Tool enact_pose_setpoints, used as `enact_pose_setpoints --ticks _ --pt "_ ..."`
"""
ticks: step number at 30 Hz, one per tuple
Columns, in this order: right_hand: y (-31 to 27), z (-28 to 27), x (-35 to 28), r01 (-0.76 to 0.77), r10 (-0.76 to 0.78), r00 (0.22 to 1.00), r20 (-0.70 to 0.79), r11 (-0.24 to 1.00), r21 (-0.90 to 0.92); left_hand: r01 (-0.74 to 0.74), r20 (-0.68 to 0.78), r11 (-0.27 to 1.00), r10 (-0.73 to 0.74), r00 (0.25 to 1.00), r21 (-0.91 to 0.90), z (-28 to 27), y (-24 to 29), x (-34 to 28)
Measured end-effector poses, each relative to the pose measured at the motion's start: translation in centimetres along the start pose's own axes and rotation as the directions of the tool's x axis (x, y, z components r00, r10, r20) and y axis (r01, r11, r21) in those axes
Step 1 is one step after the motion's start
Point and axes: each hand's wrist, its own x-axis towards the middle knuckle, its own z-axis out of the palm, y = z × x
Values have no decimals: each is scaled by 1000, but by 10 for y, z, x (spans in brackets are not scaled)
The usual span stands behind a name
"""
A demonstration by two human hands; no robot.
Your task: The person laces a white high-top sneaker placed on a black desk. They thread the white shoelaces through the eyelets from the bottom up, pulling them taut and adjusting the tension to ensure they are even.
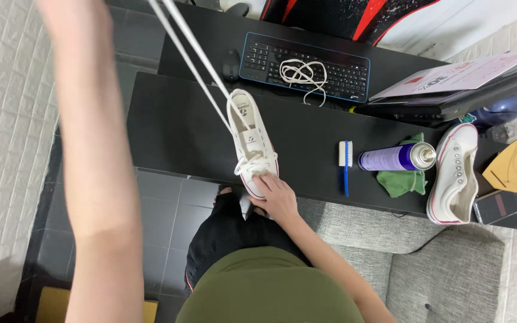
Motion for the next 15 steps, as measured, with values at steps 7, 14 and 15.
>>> enact_pose_setpoints --ticks 7,14,15 --pt "5 -1 4 13 -14 999 43 1000 21 24 189 991 -49 981 131 -23 -23 -24" --pt "2 -19 12 -31 26 995 93 999 44 97 340 953 -196 920 286 0 -48 -115" --pt "2 -23 15 -28 23 995 94 999 46 99 337 953 -197 920 287 3 -45 -126"
